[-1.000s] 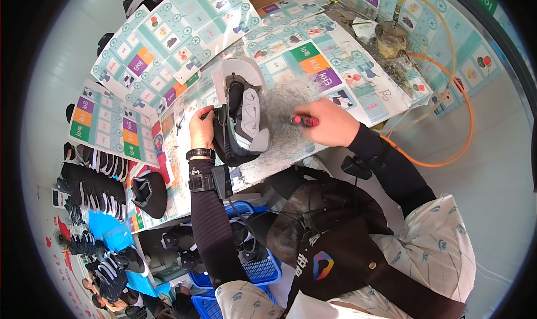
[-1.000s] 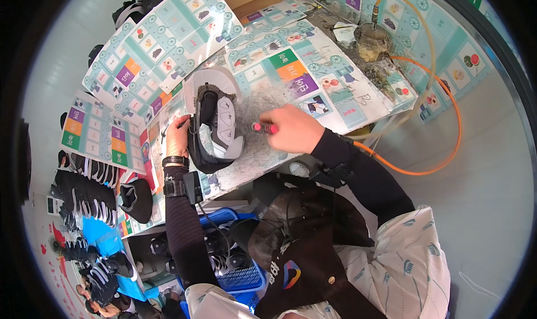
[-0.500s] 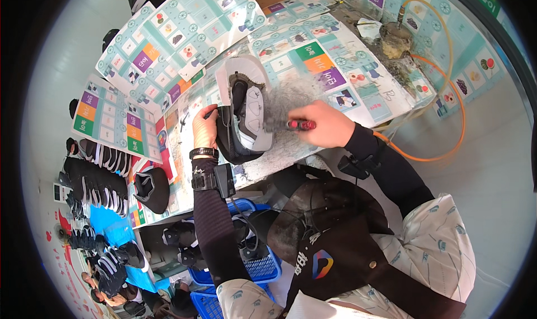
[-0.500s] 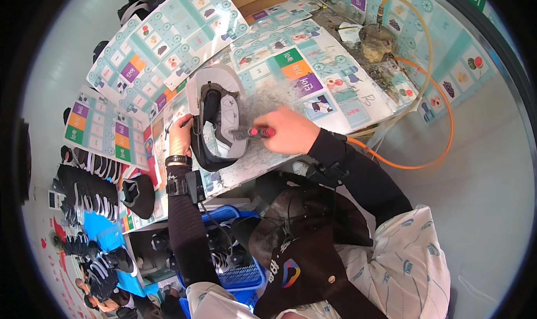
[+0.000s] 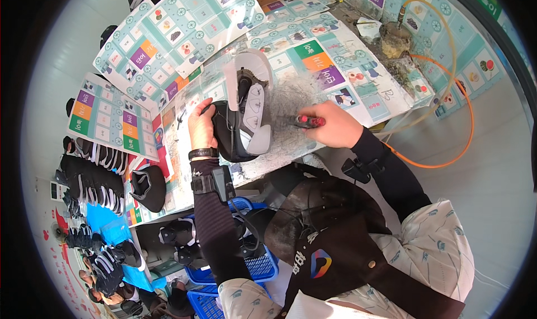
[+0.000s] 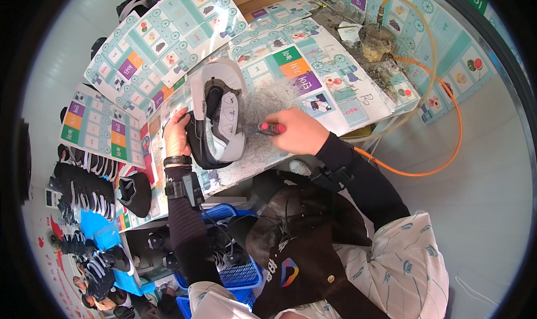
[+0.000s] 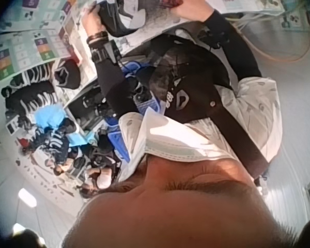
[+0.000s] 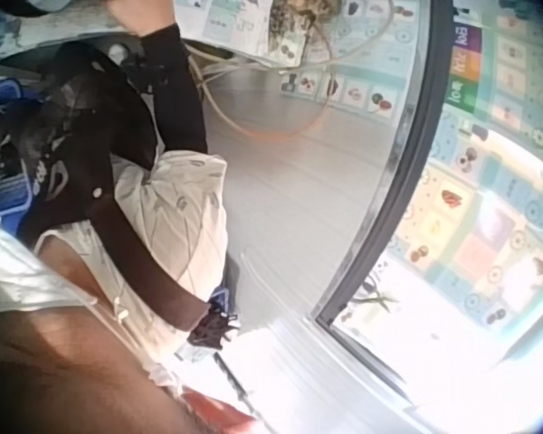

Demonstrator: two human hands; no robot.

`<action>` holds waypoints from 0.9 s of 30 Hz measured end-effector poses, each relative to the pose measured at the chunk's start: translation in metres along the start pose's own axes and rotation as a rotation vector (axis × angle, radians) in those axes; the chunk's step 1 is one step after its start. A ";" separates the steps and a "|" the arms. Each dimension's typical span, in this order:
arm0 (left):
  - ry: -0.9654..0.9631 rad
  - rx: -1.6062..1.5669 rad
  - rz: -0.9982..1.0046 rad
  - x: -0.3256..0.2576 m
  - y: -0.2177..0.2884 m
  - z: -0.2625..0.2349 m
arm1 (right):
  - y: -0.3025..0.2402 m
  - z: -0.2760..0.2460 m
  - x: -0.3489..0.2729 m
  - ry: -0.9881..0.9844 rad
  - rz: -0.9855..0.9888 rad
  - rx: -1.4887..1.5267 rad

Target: The recorder cleans shoe uppers and components using an air duster and a brush at a factory workbench.

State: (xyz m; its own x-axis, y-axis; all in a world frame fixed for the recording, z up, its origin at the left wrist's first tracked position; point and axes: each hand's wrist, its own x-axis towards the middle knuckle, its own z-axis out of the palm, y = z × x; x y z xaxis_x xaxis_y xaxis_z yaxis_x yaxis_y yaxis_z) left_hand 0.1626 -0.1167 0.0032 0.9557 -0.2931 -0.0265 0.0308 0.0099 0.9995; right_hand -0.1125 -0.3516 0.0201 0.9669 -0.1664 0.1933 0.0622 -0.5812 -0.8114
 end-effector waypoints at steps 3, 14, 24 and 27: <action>0.083 -0.085 0.091 -0.011 0.025 0.007 | -0.010 -0.016 -0.002 0.049 0.059 0.084; 0.097 -0.024 0.071 0.035 -0.010 0.004 | -0.011 0.008 0.008 0.194 -0.078 -0.067; 0.090 0.067 0.084 0.037 -0.003 0.008 | -0.002 0.026 0.023 0.136 -0.076 -0.174; 0.069 0.051 0.085 0.034 0.000 0.006 | -0.003 0.028 0.024 0.179 -0.088 -0.159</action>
State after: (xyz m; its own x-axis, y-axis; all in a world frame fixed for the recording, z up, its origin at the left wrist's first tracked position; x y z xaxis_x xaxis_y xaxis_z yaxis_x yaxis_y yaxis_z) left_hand 0.1931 -0.1322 0.0022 0.9721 -0.2270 0.0586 -0.0642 -0.0173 0.9978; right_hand -0.0828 -0.3317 0.0114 0.8993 -0.2397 0.3657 0.0912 -0.7151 -0.6930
